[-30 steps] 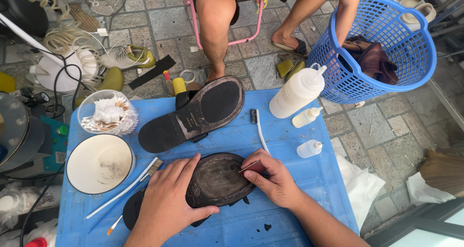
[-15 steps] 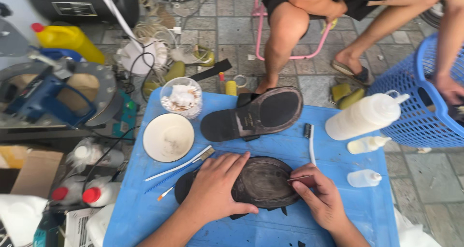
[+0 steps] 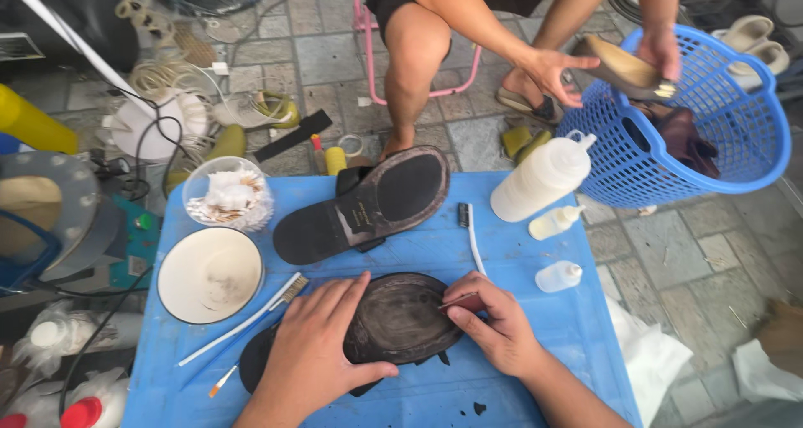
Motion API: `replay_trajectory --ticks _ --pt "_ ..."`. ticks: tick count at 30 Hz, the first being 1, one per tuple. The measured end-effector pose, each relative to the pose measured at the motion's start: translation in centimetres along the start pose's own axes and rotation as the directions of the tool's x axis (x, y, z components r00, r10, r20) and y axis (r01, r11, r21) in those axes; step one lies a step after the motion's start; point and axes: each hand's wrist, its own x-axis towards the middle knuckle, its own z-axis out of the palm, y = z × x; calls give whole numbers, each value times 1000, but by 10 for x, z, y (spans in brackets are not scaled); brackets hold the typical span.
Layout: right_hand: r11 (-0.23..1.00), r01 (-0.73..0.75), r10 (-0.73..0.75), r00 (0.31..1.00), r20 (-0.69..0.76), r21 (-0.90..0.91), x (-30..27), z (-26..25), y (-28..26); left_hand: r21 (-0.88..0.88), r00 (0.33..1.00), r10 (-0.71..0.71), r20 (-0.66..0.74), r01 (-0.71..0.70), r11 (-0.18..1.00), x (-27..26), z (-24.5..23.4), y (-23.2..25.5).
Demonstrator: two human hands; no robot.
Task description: The person scrapes the sole of a black sandal with a small metal tool to remove debris and smooth the surface. They repeatedly scrape and wipe the sole while holding the sandal steady on a blue workbench.
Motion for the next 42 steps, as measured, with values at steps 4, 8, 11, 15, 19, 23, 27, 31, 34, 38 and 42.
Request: replay_trajectory --ticks 4,8,11,15,19,23,27,31,34,38,42 --pt "1000 3 -3 1000 11 21 2 2 -6 7 998 -43 45 43 999 0 0 1" --pt "1000 -12 12 1000 10 -3 2 2 -9 21 994 -63 89 61 998 4 -1 1" --pt "1000 -10 9 1000 15 10 1 2 -8 24 989 -83 124 81 996 4 -1 2" --pt "1000 -5 5 1000 13 8 2 2 -9 26 988 -89 124 86 996 5 -2 3" --pt "1000 -1 1 1000 19 -3 3 2 -10 36 991 -77 113 73 997 3 0 2" --pt "995 32 -28 999 44 -95 11 4 -30 -1 997 -43 70 43 999 4 -4 1" --pt "951 26 12 993 119 -309 19 4 -56 6 999 -2 -34 2 1000 1 4 -5" --pt "920 -163 232 960 159 -358 33 20 -71 0 999 -4 -42 4 1000 -2 4 -8" --pt "901 -90 196 957 213 -424 42 26 -76 -5 999 2 -48 -3 1000 -5 1 -8" --pt "869 -90 264 916 303 -486 48 26 -80 8 999 17 -51 -16 1000 -6 4 -11" --pt "856 -70 268 908 324 -512 52 32 -82 16 997 33 -75 -32 999 -7 7 -12"
